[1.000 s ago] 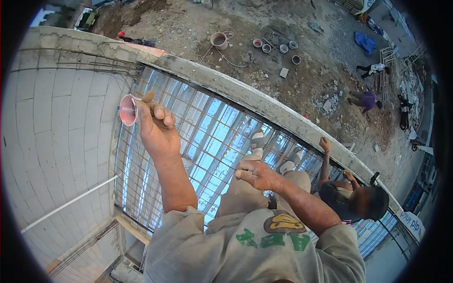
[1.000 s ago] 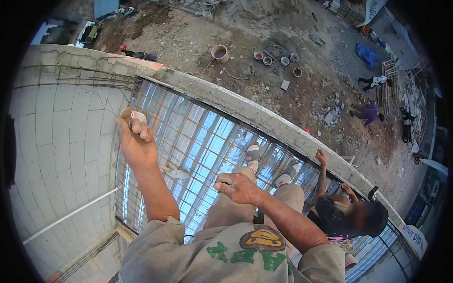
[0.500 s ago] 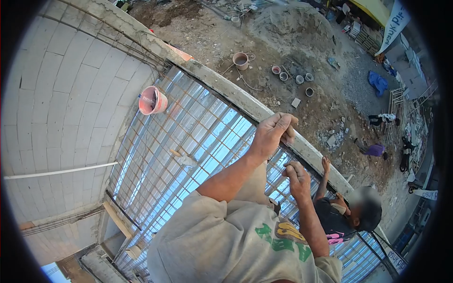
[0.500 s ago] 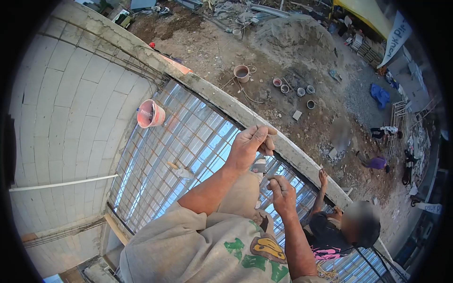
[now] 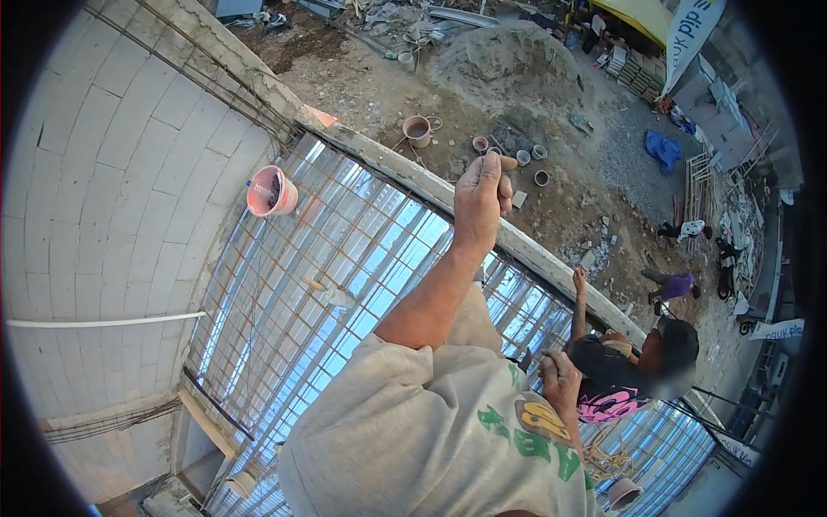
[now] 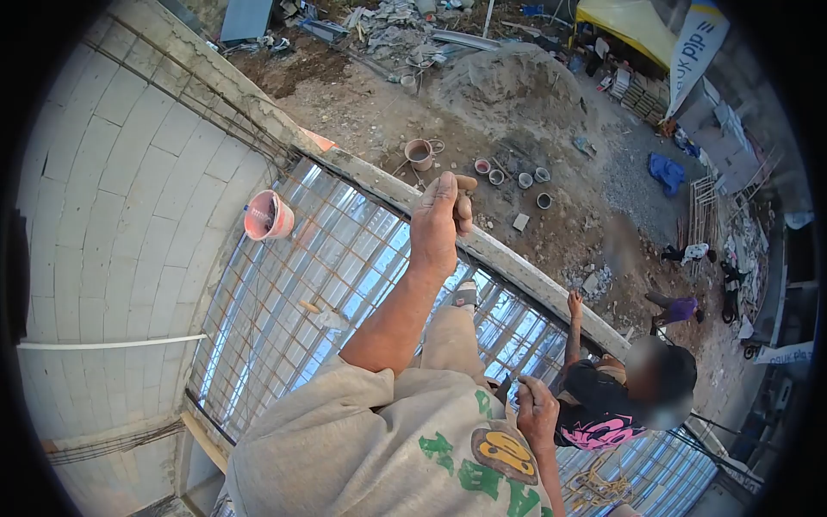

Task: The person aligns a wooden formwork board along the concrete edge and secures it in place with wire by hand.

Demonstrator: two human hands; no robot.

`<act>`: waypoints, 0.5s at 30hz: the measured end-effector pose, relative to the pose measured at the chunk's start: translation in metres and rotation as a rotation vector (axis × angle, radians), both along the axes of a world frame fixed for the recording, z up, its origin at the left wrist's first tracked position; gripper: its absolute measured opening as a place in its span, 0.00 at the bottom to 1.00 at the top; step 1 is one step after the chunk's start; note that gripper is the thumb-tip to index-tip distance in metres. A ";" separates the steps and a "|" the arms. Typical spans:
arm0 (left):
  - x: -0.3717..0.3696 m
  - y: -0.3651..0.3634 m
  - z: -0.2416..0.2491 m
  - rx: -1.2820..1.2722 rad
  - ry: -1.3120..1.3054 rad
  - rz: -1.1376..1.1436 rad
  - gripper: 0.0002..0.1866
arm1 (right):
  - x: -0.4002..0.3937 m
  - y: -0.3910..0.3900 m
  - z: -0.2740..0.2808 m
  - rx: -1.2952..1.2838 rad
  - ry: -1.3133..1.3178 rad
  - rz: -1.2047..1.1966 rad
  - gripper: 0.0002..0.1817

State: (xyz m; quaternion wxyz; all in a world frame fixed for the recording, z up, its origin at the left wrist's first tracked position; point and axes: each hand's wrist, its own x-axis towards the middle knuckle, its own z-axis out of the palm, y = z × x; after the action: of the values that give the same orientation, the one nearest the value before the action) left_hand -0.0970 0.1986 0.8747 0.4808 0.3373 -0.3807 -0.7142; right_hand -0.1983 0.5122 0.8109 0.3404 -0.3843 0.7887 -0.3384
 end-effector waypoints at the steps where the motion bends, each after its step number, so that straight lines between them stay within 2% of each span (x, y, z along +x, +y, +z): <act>1: 0.002 0.007 -0.003 0.004 0.006 -0.019 0.21 | 0.003 0.010 -0.005 0.004 0.006 -0.019 0.08; 4: 0.008 0.034 -0.012 0.034 -0.092 -0.083 0.24 | 0.014 0.043 -0.001 0.046 0.155 0.009 0.06; 6: 0.011 0.046 -0.025 0.065 -0.114 -0.044 0.26 | 0.020 0.064 0.000 0.083 0.151 -0.059 0.06; 10: 0.014 0.048 -0.040 0.083 -0.197 -0.051 0.25 | 0.039 0.100 0.014 0.123 0.149 -0.155 0.07; 15: -0.018 0.044 -0.055 0.270 -0.137 -0.231 0.22 | 0.050 0.137 0.023 0.201 0.118 -0.323 0.08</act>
State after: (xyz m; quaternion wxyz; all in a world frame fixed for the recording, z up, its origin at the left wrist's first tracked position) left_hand -0.1146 0.2430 0.8193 0.3189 0.4008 -0.3496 -0.7845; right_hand -0.1487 0.6496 0.8336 0.2713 -0.2360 0.8885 -0.2850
